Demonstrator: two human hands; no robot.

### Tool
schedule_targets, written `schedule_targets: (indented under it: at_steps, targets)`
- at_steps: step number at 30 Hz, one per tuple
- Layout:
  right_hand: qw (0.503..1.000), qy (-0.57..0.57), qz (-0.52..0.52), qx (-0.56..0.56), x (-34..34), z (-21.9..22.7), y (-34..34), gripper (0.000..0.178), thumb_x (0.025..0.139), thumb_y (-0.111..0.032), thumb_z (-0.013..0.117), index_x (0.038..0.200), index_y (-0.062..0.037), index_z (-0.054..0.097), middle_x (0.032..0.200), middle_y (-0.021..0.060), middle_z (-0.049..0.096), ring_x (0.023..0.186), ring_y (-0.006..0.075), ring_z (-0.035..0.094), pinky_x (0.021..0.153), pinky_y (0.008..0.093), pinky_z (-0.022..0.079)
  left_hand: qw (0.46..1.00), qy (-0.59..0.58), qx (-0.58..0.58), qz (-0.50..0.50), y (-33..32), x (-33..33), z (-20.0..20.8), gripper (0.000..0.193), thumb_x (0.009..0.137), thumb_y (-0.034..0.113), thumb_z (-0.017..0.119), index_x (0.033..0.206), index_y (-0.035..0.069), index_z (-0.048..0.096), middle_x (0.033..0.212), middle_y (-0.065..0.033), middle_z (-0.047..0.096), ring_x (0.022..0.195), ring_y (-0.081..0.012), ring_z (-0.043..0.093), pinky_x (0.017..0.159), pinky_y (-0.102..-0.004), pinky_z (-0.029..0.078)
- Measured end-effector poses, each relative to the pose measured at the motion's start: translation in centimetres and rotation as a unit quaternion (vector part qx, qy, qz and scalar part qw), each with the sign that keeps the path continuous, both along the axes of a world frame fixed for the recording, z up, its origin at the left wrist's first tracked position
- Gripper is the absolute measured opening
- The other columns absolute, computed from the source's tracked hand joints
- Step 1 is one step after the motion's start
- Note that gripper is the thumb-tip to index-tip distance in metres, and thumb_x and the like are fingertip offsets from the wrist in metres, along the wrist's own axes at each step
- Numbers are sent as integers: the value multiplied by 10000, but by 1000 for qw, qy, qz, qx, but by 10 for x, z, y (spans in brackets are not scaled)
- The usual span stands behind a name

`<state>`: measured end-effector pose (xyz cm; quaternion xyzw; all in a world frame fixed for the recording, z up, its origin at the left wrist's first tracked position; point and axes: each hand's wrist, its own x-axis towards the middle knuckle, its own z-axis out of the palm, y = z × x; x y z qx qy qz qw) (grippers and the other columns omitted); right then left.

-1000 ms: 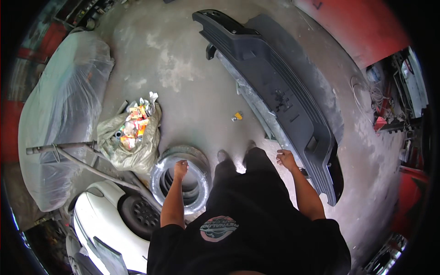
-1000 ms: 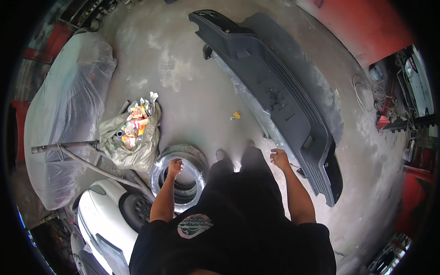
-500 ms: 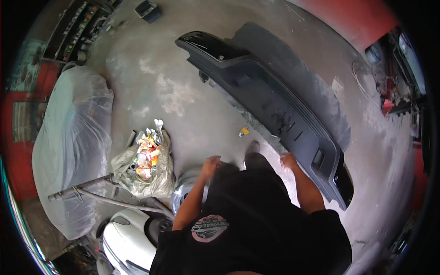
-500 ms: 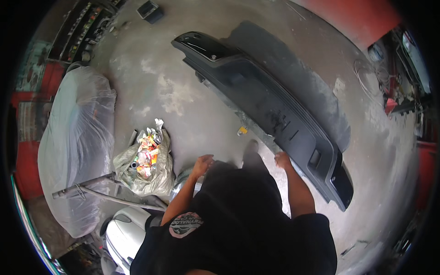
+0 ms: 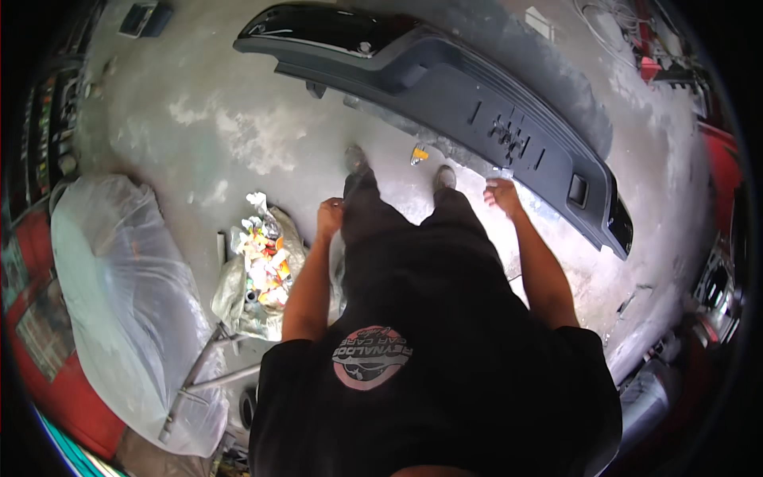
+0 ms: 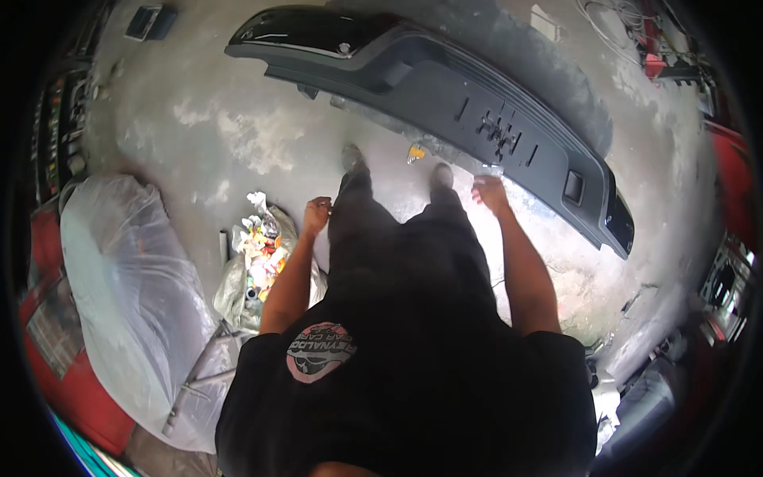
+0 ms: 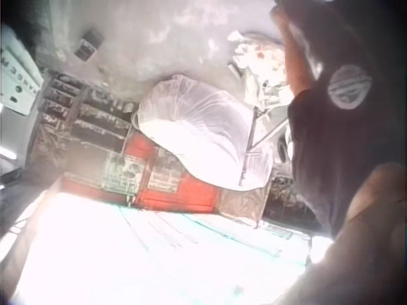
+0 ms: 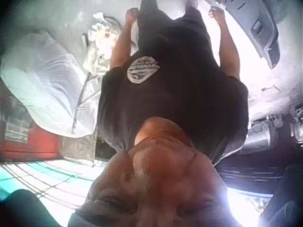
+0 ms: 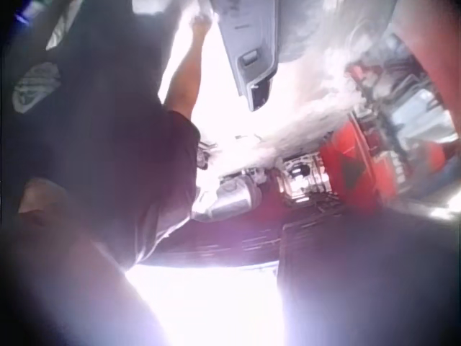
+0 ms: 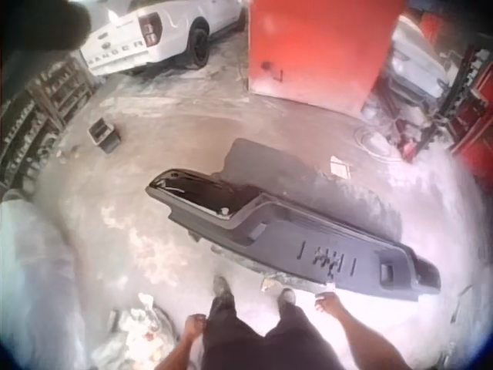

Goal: The person handles and repositions a large black vehicle bumper on a work surface, turning it over to work on different sections and fitting plastic panels and components into the structure by hand.

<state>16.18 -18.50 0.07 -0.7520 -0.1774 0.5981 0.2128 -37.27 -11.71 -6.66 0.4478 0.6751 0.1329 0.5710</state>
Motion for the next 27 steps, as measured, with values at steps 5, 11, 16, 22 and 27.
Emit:
schedule_targets:
  at_steps: [5,11,16,22,27]
  targets:
    - [995,-23,-72,-69,-53,-19,-38,333,909,-6,598,1239,6,632,810,140,703,602,226,679,493,332,547,979,39,46,-194,118,-10,10,312,879,160,578,1072,-41,720,870,-195,744,732,-225,721,663,-330,564]
    - [982,67,-166,52,-181,-2,32,376,900,-79,624,1252,52,619,877,138,716,668,156,681,594,275,576,973,15,-67,-219,173,-30,21,309,922,153,591,1161,-17,689,840,-134,731,651,-176,666,592,-307,544]
    - [947,72,-277,146,-227,-18,-4,366,847,-63,633,1189,69,651,788,117,699,629,155,666,550,303,539,823,94,0,-561,144,30,11,230,923,142,616,1090,26,723,959,-183,740,848,-262,728,747,-366,572]
    - [910,39,-411,43,-286,-135,-76,314,857,-94,618,1146,10,687,856,187,725,689,272,721,682,395,577,745,67,-32,-663,104,137,-51,225,917,153,631,1078,17,711,1020,-198,729,995,-345,703,890,-433,546]
    - [936,-164,-312,1,-330,-206,-111,273,918,-140,584,1163,-50,666,986,209,710,928,400,686,813,481,558,529,156,116,-826,60,231,-206,338,902,98,614,1236,51,627,1171,-213,658,1054,-373,662,907,-459,536]
